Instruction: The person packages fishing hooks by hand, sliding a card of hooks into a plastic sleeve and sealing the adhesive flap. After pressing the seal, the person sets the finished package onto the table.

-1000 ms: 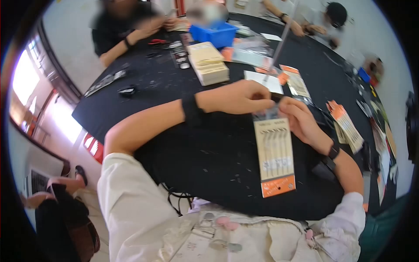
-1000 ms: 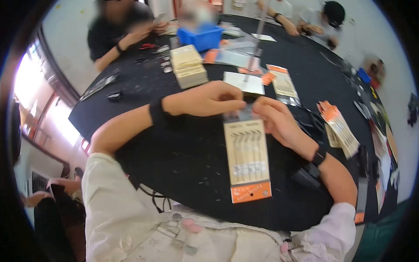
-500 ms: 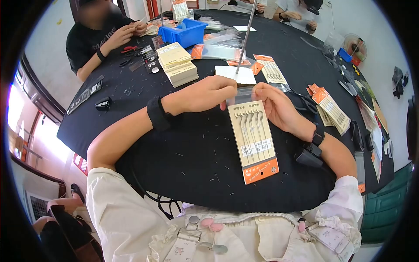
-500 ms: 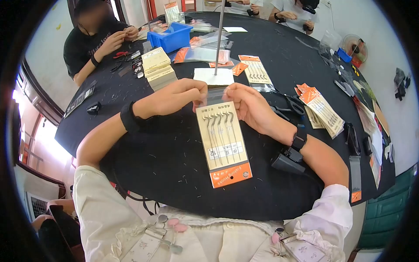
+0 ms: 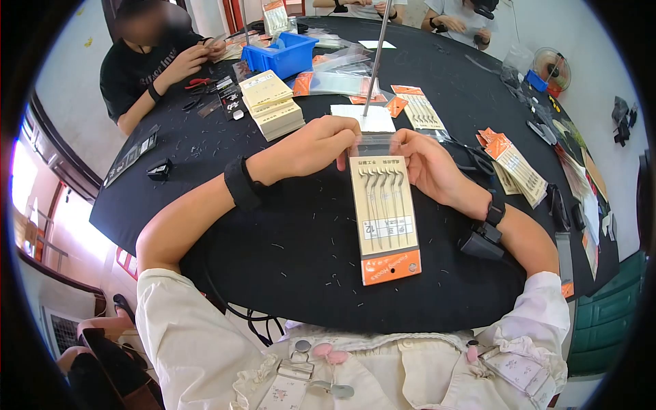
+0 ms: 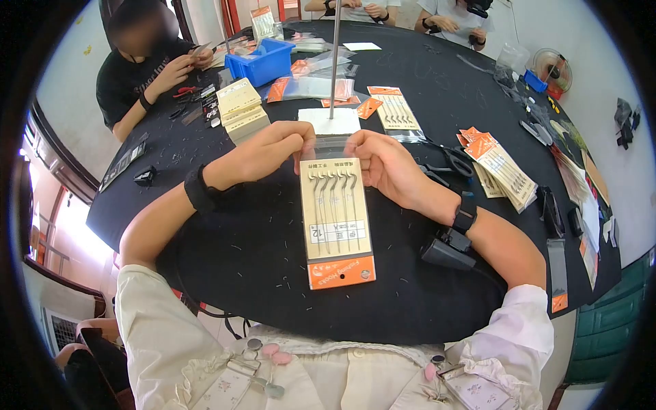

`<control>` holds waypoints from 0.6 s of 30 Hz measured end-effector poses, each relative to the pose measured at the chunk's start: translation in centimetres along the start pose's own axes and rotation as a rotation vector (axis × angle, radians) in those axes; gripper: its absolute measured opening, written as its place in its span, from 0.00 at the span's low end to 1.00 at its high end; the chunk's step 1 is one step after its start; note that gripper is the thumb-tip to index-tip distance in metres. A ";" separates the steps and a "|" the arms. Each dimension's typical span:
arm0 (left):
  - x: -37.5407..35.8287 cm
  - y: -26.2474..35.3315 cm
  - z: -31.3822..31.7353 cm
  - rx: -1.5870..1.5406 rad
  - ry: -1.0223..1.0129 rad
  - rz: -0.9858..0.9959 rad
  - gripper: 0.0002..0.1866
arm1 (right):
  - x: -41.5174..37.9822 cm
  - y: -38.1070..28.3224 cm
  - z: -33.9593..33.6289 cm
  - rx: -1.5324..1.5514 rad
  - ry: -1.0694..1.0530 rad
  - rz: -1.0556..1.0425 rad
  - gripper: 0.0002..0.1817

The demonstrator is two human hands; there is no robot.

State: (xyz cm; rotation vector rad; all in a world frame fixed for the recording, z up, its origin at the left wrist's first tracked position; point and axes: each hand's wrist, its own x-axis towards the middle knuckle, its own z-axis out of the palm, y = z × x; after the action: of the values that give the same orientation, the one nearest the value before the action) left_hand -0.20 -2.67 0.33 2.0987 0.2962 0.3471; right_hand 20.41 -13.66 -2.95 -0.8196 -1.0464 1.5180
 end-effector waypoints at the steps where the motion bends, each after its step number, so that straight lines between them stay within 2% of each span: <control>1: 0.0 0.0 0.0 0.017 0.012 -0.004 0.10 | 0.0 0.0 0.1 -0.011 -0.003 0.000 0.06; 18: 0.1 -0.3 0.0 0.004 0.048 -0.043 0.11 | 0.0 0.2 0.2 -0.053 0.026 0.012 0.08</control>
State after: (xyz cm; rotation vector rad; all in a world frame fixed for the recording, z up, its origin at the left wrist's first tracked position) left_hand -0.12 -2.46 0.15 2.0866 0.3693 0.3721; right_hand 20.11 -13.70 -3.08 -0.8818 -1.0683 1.4910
